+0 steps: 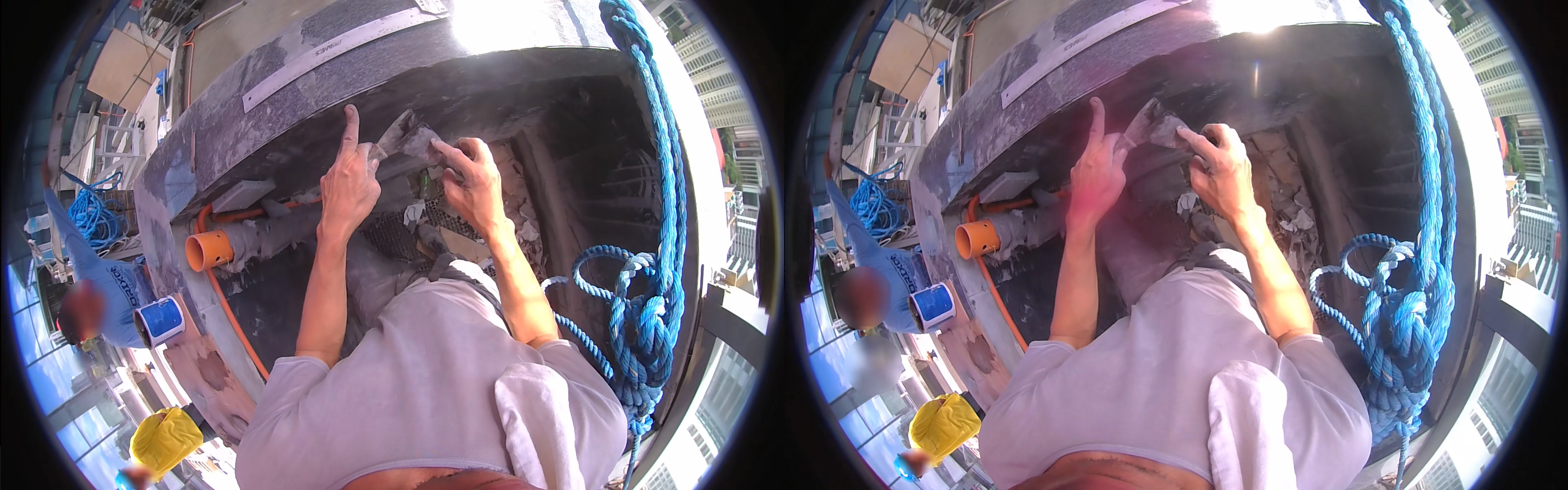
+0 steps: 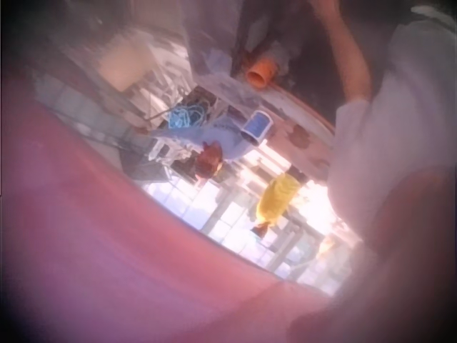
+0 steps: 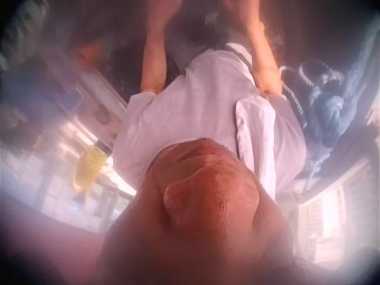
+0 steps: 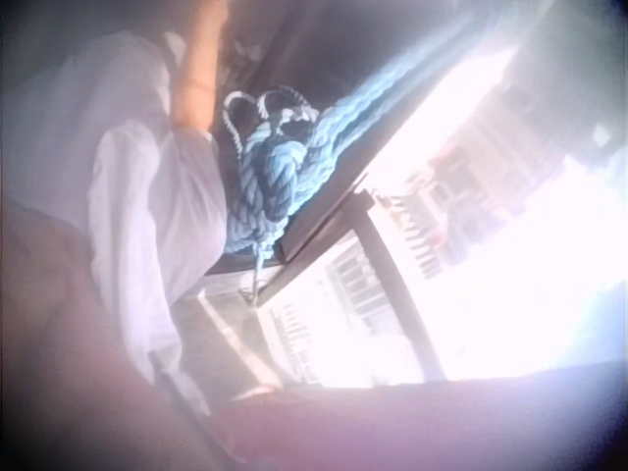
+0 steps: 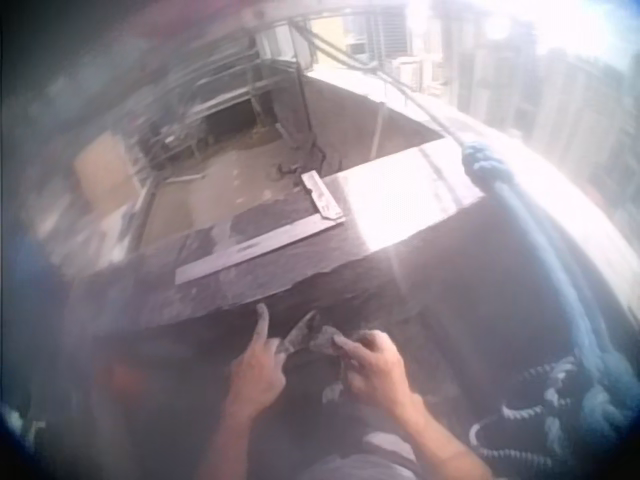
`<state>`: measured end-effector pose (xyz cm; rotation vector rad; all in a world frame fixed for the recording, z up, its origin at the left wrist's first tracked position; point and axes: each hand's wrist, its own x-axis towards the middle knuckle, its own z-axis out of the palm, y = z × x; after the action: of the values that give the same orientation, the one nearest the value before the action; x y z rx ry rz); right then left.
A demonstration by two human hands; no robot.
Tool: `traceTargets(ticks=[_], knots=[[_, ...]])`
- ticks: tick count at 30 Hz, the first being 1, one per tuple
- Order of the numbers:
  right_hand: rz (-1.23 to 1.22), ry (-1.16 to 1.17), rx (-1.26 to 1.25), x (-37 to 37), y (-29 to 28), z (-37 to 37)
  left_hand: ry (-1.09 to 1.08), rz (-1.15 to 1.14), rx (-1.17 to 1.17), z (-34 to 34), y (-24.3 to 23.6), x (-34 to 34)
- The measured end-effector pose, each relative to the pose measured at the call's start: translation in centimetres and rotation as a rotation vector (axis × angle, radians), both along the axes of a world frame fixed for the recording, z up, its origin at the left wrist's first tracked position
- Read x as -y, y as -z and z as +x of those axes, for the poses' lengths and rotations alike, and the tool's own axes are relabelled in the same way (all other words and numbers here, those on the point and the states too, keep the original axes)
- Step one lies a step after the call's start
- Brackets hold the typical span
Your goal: The person applies a gray paste to a curved concrete surface using a trowel and a smaller scraper. They repeatedly scoop material from a container and spread it along the edge, smoothing the surface.
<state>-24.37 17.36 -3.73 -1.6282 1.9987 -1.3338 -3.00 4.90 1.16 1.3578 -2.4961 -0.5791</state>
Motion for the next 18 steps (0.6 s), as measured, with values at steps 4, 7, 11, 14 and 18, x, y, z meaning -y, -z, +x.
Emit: traceTargets(ticks=[4,7,11,14,18], knots=[[-0.006,0.039,-0.003,-0.3,0.6,0.0,0.004,0.012,-0.002,-0.4,-0.5,-0.1],[0.064,0.074,-0.048,-0.4,0.9,-0.8,0.011,0.01,0.008,-0.8,-0.9,-0.2],[0.083,0.219,-0.013,-1.2,1.3,-4.5,0.012,-0.003,-0.009,-0.6,-0.7,-0.4],[-0.123,0.421,0.106,-1.5,-0.3,-9.0,-0.004,-0.013,0.013,-1.1,-0.7,-0.4],[-0.343,0.549,-0.078,-0.3,-2.7,-15.0,-0.008,-0.027,0.05,-1.3,-0.5,-0.4]])
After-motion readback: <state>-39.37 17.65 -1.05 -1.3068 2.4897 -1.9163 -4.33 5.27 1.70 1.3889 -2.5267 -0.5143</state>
